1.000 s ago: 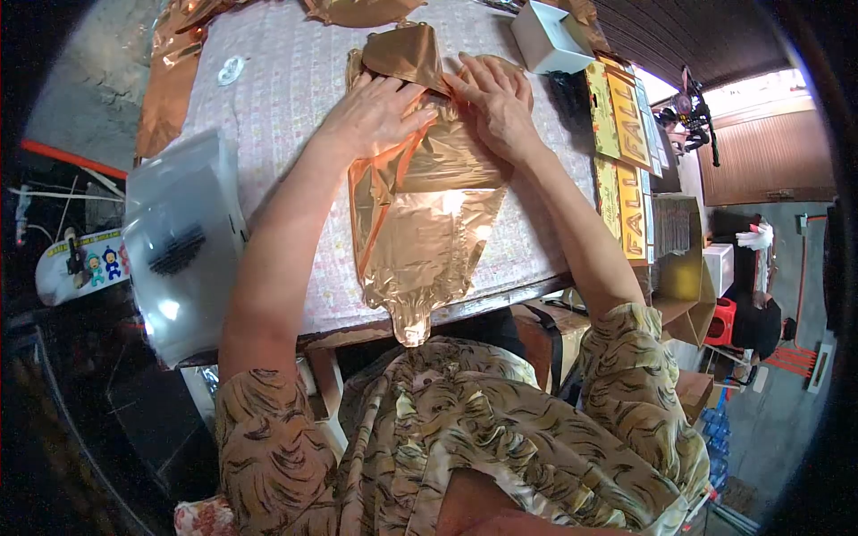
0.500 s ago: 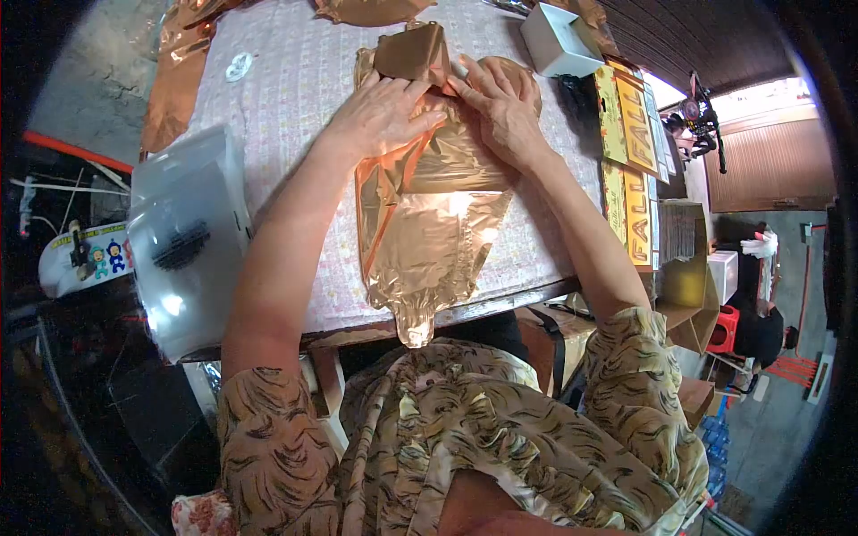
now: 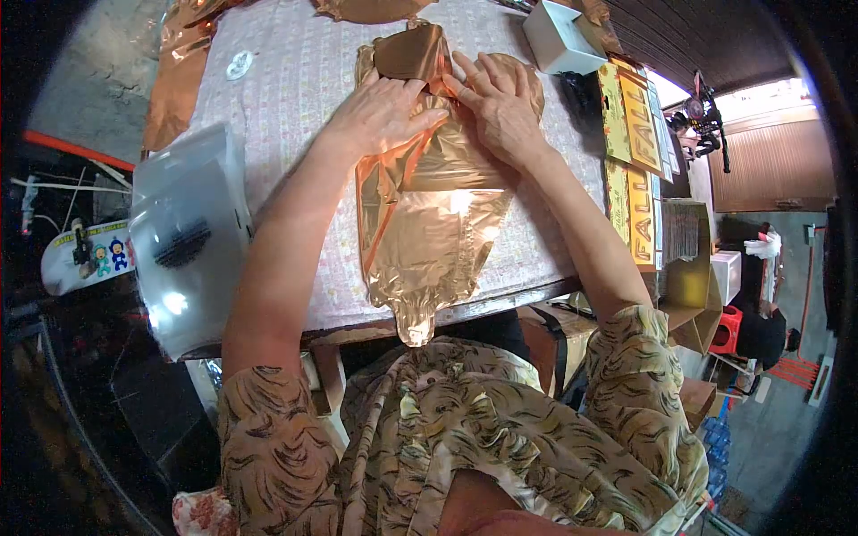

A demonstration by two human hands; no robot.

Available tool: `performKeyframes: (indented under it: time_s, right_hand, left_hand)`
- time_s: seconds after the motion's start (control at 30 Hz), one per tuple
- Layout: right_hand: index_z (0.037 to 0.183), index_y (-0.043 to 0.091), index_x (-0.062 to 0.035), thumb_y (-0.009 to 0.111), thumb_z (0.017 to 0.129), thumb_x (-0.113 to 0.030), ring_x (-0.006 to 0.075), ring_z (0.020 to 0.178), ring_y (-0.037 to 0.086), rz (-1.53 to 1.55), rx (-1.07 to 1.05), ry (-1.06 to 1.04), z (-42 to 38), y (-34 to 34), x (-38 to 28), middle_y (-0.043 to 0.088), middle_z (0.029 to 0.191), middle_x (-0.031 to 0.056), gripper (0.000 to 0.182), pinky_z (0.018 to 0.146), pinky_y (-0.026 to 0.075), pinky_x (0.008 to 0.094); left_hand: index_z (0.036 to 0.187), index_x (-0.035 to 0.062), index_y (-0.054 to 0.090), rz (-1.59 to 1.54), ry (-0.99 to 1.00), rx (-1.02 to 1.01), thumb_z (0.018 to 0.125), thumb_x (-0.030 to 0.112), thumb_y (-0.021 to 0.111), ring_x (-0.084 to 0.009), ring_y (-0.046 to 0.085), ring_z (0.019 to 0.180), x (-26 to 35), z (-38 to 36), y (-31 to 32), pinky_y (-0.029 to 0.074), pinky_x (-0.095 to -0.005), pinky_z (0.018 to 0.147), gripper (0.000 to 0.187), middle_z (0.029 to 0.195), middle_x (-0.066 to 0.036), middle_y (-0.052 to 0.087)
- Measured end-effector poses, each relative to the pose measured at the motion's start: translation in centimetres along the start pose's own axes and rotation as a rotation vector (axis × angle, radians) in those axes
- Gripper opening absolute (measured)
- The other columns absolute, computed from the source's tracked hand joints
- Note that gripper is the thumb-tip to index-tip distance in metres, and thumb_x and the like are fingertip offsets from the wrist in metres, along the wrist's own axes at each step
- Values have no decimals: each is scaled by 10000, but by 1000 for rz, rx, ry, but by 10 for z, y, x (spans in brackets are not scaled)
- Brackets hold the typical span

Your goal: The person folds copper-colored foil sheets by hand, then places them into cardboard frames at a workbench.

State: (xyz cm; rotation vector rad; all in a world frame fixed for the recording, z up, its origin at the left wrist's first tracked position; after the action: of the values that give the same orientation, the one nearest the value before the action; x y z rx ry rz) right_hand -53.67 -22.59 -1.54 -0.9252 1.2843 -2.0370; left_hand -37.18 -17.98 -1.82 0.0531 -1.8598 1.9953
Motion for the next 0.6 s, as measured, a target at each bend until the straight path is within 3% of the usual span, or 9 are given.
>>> performKeyframes:
  time_s: [0.33, 0.53, 0.6]
  right_hand:
    - [1521, 528, -240, 534, 1016, -250, 309, 1519, 338, -11, -21, 51, 3, -4, -6, 368, 1655, 9, 504, 1216, 185, 656]
    - [1533, 509, -254, 538, 985, -206, 312, 1517, 343, -21, -29, 36, 3, 0, -3, 384, 1645, 23, 551, 1208, 195, 680]
    - [1526, 518, -254, 542, 961, -178, 312, 1517, 345, 18, -22, 52, 4, -1, -4, 390, 1641, 26, 571, 1208, 198, 681]
  left_hand:
    - [1176, -4, 605, 13, 48, 52, 1005, 634, 478, -339, 647, 1085, -1, 0, 1, 393, -469, 1054, 672, 1019, -216, 706]
    - [1042, 0, 674, -198, 0, 21, 979, 549, 595, -404, 660, 1007, -9, 3, -10, 492, -507, 926, 558, 981, -235, 704]
    - [924, 0, 681, -230, 122, 249, 950, 482, 653, -419, 662, 970, -4, -6, -44, 519, -512, 848, 484, 951, -229, 696]
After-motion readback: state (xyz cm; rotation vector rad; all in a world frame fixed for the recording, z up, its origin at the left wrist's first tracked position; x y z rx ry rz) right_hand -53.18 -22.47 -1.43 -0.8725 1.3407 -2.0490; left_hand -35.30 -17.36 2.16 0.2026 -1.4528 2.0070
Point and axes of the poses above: each hand's wrist, its own z-axis towards the middle knuckle, its own y-axis out of the palm, x = y × z, the point moved 6 cm from there along z, towards the middle knuckle
